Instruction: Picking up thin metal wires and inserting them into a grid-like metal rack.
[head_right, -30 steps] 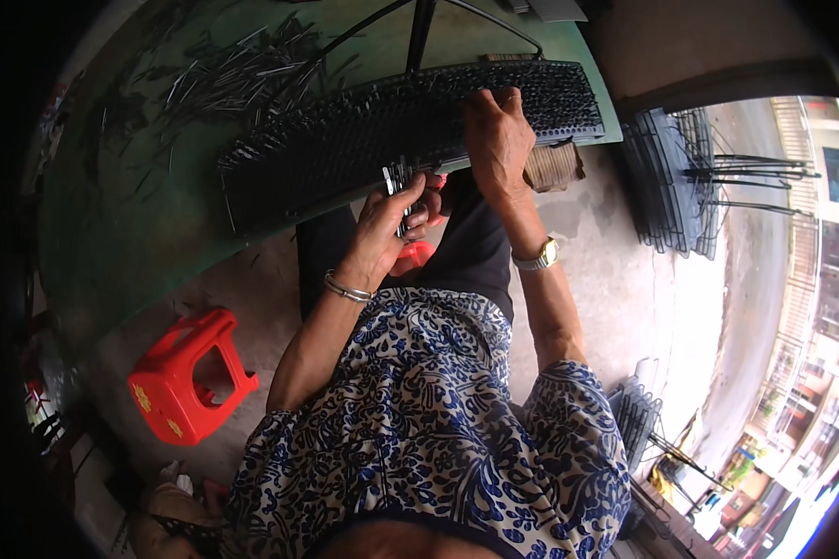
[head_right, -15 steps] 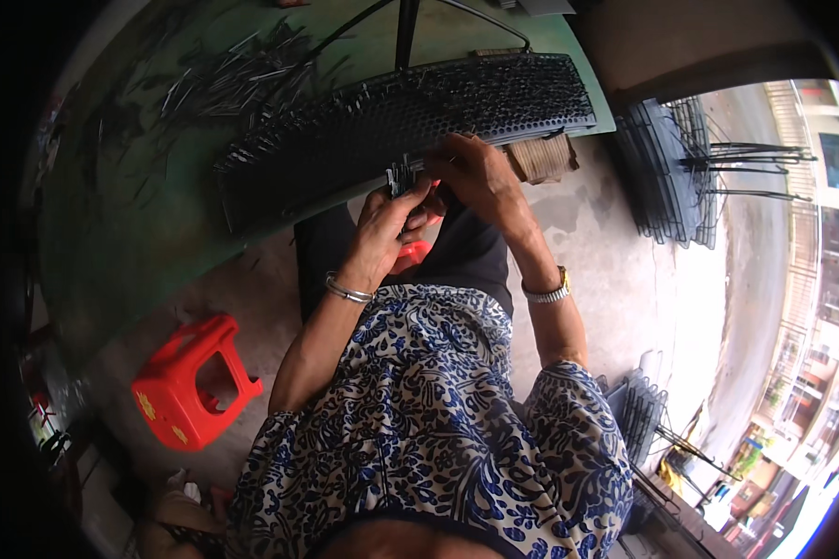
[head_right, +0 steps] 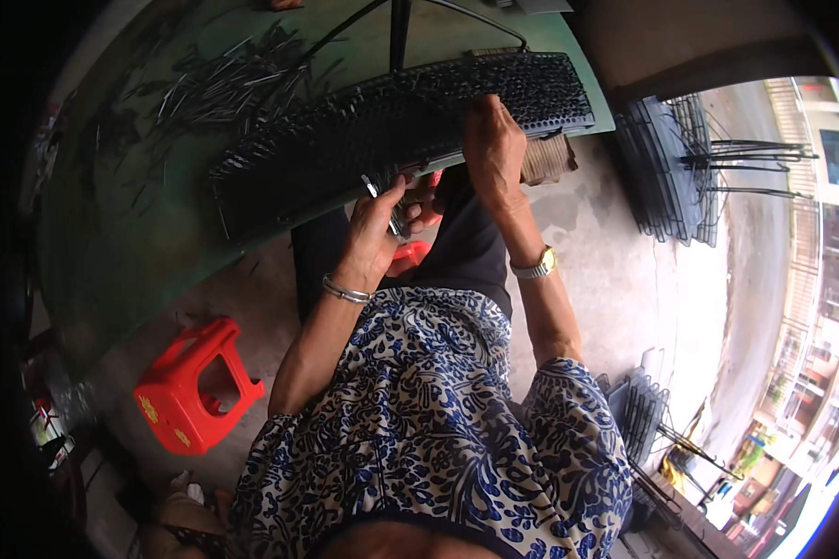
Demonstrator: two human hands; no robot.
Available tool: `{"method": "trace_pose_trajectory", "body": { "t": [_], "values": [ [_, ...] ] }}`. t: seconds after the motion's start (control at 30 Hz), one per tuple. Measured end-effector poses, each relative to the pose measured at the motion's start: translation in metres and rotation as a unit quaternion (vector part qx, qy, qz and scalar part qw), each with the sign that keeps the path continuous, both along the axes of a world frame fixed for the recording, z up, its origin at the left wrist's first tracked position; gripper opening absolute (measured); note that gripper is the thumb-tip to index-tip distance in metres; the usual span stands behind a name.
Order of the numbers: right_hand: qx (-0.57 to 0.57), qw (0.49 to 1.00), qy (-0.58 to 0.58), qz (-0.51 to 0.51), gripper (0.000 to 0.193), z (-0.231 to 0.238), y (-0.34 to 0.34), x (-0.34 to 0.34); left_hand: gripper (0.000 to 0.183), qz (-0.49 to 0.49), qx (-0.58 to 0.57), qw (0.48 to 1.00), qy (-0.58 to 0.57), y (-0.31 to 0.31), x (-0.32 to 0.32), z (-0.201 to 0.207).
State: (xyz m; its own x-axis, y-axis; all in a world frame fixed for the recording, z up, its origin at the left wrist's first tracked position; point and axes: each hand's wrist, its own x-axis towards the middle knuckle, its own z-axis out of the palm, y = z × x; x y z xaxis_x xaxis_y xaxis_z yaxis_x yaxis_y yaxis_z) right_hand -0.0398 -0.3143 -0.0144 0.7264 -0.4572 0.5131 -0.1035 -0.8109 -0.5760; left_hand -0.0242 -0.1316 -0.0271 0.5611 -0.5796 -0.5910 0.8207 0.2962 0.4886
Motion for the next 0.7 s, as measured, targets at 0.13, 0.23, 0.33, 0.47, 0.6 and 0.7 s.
{"method": "trace_pose_trajectory", "body": {
  "t": [0.13,0.23,0.33,0.47,0.6,0.7],
  "values": [
    [-0.066,0.994,0.086,-0.032,0.009,0.004,0.011,0.001,0.028,0.017,-0.022,1.0,-0.015,0.004,-0.002,0.002],
    [-0.091,0.986,0.126,-0.053,0.011,0.01,0.015,0.002,0.028,-0.016,-0.027,0.999,-0.02,0.005,-0.001,0.008],
    [-0.045,0.989,0.123,-0.063,0.013,0.022,0.021,-0.006,0.027,-0.027,-0.036,0.999,-0.016,0.007,-0.003,0.009],
    [0.157,0.957,0.157,0.188,0.015,0.036,0.027,-0.021,0.024,-0.044,-0.022,0.997,-0.052,0.009,-0.005,0.009],
    [0.259,0.926,0.206,0.182,0.011,0.04,0.029,-0.032,0.023,-0.05,0.018,0.997,-0.048,0.004,-0.006,0.023],
    [0.177,0.979,0.097,0.009,0.007,0.045,0.029,-0.026,0.023,-0.04,0.018,0.998,-0.038,0.006,-0.002,0.013]
  ]
}}
